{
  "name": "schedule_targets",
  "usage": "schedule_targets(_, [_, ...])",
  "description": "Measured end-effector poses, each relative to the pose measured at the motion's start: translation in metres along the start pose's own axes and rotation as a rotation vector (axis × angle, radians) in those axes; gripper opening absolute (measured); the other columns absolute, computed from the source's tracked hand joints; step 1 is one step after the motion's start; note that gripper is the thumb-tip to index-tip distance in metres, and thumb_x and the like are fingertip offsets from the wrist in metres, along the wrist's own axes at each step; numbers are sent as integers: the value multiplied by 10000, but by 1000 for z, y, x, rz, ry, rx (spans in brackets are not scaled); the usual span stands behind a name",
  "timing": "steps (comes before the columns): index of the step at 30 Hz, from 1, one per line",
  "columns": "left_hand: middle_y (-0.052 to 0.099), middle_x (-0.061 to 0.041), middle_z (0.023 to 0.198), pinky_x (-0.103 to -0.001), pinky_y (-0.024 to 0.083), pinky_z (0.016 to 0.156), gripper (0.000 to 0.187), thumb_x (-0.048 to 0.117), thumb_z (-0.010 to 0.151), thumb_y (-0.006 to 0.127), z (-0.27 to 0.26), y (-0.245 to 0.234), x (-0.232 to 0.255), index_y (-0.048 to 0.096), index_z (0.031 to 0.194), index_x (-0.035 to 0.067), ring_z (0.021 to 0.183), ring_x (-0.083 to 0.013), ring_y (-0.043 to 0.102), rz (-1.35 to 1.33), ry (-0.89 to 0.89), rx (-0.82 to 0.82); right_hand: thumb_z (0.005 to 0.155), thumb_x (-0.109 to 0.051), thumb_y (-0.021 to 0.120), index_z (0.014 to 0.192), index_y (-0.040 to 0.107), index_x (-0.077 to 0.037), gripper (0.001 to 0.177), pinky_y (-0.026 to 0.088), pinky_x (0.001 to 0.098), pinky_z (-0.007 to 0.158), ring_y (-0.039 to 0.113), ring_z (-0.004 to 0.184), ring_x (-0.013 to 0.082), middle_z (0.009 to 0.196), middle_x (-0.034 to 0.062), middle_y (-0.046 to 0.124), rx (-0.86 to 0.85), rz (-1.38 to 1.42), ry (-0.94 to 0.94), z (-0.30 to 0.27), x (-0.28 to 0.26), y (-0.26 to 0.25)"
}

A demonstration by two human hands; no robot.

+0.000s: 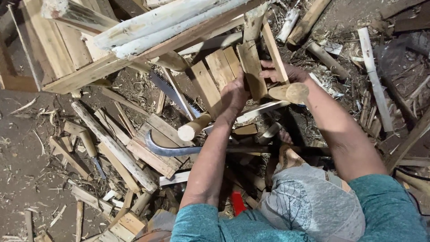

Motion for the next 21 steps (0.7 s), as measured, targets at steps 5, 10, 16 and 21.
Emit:
schedule_targets(5, [627, -18, 724, -353, 568, 644, 881, 344, 675, 763, -4, -9, 2, 318, 1433, 301, 688, -200, 678, 15, -31, 4, 717, -248, 809, 1262, 559, -235, 599, 477, 124, 587, 561, 547, 27, 725, -4, 635, -4, 65, 40, 13, 19, -7])
schedule_targets(10, [447, -325, 1289, -172, 412, 261, 401, 204, 1070, 327, -15, -80, 47, 388, 1429, 35, 314, -14, 375, 1393, 478, 554, 776, -177, 782, 1166, 607, -101, 434, 497, 137, 585, 605, 604, 39, 742, 34, 632, 12, 64, -26, 22, 21, -17])
schedule_targets(16, [518, -171, 1239, -289, 431, 609, 520, 238, 977, 396, 4, -78, 21, 237, 1472, 253, 715, -138, 499, 451, 113, 3, 773, -174, 779, 1195, 571, -21, 495, 520, 216, 758, 628, 873, 131, 1010, 97, 618, -30, -56, -70, 15, 23, -8])
schedule_targets(21, [665, 22, 1096, -416, 513, 910, 709, 278, 865, 558, -10, -70, 7, 174, 1439, 441, 1034, -231, 652, -371, -151, -449, 822, -228, 743, 1251, 564, -130, 475, 510, 176, 787, 655, 884, 102, 1044, 38, 643, 18, -26, -52, 14, 21, -12])
Point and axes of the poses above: each hand's wrist, its own z-axis towards the middle knuckle, its own y-axis out of the palm, x = y × z, the point moved 7 cm from there along z, towards the middle knuckle
